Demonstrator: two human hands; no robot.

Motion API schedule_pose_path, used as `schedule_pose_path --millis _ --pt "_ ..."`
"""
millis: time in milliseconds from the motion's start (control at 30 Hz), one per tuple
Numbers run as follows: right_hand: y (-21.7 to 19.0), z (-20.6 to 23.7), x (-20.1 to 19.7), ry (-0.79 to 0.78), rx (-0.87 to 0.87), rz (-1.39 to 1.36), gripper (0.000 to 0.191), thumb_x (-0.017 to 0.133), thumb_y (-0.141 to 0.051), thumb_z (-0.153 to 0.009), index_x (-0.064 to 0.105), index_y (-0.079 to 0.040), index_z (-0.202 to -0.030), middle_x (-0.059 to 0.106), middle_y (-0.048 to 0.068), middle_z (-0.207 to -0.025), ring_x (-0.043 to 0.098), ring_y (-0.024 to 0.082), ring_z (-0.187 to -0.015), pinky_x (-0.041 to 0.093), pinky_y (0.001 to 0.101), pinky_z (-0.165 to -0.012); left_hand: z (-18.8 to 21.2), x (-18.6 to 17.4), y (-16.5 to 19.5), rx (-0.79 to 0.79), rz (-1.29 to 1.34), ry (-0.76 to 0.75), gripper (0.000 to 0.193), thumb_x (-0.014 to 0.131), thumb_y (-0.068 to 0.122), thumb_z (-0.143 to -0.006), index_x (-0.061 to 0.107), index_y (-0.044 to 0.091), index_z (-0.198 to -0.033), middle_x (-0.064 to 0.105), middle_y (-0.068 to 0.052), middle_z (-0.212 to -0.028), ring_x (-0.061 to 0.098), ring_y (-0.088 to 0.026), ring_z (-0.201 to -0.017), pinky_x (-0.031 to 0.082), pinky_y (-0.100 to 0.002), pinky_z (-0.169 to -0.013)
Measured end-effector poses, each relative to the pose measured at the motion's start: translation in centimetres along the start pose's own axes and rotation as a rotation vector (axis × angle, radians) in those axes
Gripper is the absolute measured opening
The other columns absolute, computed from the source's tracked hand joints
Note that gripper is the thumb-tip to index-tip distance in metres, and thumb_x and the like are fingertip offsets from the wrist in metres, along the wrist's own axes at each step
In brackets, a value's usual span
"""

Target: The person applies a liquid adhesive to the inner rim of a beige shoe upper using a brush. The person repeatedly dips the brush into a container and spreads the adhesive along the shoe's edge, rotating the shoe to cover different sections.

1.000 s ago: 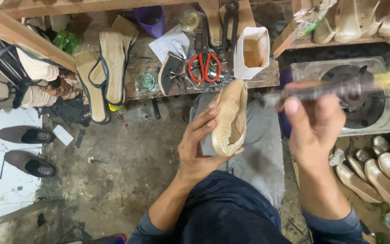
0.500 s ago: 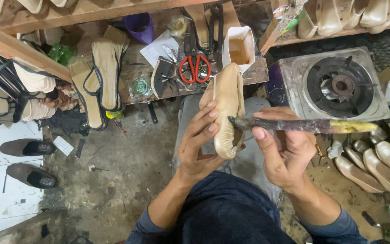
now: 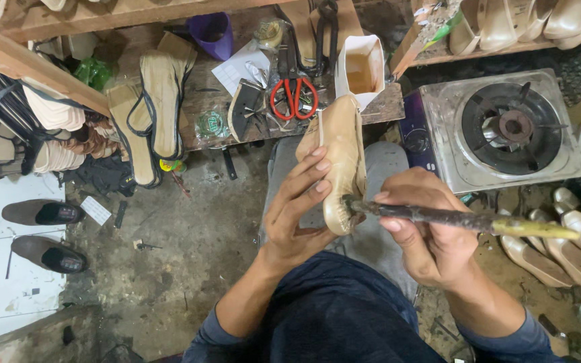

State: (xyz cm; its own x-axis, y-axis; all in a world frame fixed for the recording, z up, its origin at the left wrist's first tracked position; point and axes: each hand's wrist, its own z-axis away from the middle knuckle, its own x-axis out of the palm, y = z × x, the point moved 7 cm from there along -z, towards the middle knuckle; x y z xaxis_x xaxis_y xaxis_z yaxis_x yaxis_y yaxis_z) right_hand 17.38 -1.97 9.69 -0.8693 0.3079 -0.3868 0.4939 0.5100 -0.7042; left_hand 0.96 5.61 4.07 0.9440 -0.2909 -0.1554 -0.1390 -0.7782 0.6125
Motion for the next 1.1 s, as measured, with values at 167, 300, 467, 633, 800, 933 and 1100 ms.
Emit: schedule_pose_path --millis 167,300,467,633,800,933,1100 --pt "0.1 -0.4 -0.3 -0.015 -0.039 0.023 0.02 0.066 -0.003 -0.098 0.059 0.002 -0.115 0.066 0.015 -0.104 0.067 0.024 -0.092 0.055 0.033 -0.08 -0.1 -0.1 0.1 -0.002 -0.008 -0.016 0.073 0.098 0.011 -0.077 0.054 0.007 -0.134 0.057 -0.017 -0.145 0.055 -0.041 -0.143 0.05 -0.049 -0.117" --pt "0.5 -0.8 -0.6 0.017 -0.023 0.102 0.018 0.067 -0.001 -0.099 0.059 0.003 -0.115 0.066 0.015 -0.105 0.066 0.023 -0.088 0.054 0.0312 -0.076 -0.2 0.0 0.3 -0.015 0.003 -0.02 0.073 0.098 0.011 -0.078 0.054 0.007 -0.136 0.057 -0.016 -0.145 0.056 -0.041 -0.143 0.051 -0.047 -0.117" --pt "0.1 -1.0 -0.3 -0.009 -0.049 0.06 0.018 0.067 -0.003 -0.099 0.06 0.003 -0.114 0.067 0.015 -0.105 0.067 0.026 -0.094 0.055 0.0315 -0.076 -0.2 0.1 0.3 -0.018 0.005 -0.022 0.074 0.099 0.012 -0.077 0.054 0.007 -0.135 0.057 -0.015 -0.145 0.056 -0.04 -0.143 0.051 -0.047 -0.117" --pt "-0.3 -1.0 -0.1 -0.029 -0.065 0.003 0.017 0.066 -0.006 -0.101 0.059 0.003 -0.114 0.065 0.013 -0.103 0.068 0.025 -0.092 0.056 0.0346 -0.079 0.0 0.2 0.0 -0.026 0.012 -0.029 0.073 0.097 0.008 -0.076 0.055 0.007 -0.135 0.057 -0.016 -0.146 0.055 -0.041 -0.144 0.05 -0.048 -0.118" --pt "-0.7 -1.0 -0.1 -0.044 -0.162 -0.051 0.016 0.066 -0.009 -0.1 0.06 0.001 -0.111 0.065 0.015 -0.104 0.069 0.027 -0.092 0.056 0.0384 -0.081 0.0 0.2 -0.1 -0.033 0.029 -0.03 0.072 0.097 0.008 -0.076 0.054 0.006 -0.135 0.057 -0.017 -0.145 0.055 -0.041 -0.143 0.049 -0.049 -0.119" --pt "-0.6 -1.3 0.1 -0.082 -0.222 -0.056 0.015 0.066 -0.003 -0.095 0.061 0.003 -0.107 0.065 0.015 -0.1 0.068 0.027 -0.088 0.056 0.0448 -0.084 -0.1 0.1 -0.1 -0.056 0.06 -0.028 0.074 0.096 0.009 -0.077 0.053 0.005 -0.136 0.056 -0.018 -0.146 0.056 -0.04 -0.144 0.049 -0.049 -0.12" --pt "-0.7 -1.5 -0.2 -0.011 -0.242 -0.022 0.018 0.066 -0.001 -0.093 0.06 0.004 -0.109 0.064 0.017 -0.104 0.068 0.031 -0.092 0.057 0.0431 -0.082 -0.1 0.2 0.0 -0.12 0.098 -0.049 0.079 0.098 0.012 -0.073 0.053 0.004 -0.138 0.058 -0.02 -0.144 0.058 -0.038 -0.142 0.05 -0.047 -0.119"
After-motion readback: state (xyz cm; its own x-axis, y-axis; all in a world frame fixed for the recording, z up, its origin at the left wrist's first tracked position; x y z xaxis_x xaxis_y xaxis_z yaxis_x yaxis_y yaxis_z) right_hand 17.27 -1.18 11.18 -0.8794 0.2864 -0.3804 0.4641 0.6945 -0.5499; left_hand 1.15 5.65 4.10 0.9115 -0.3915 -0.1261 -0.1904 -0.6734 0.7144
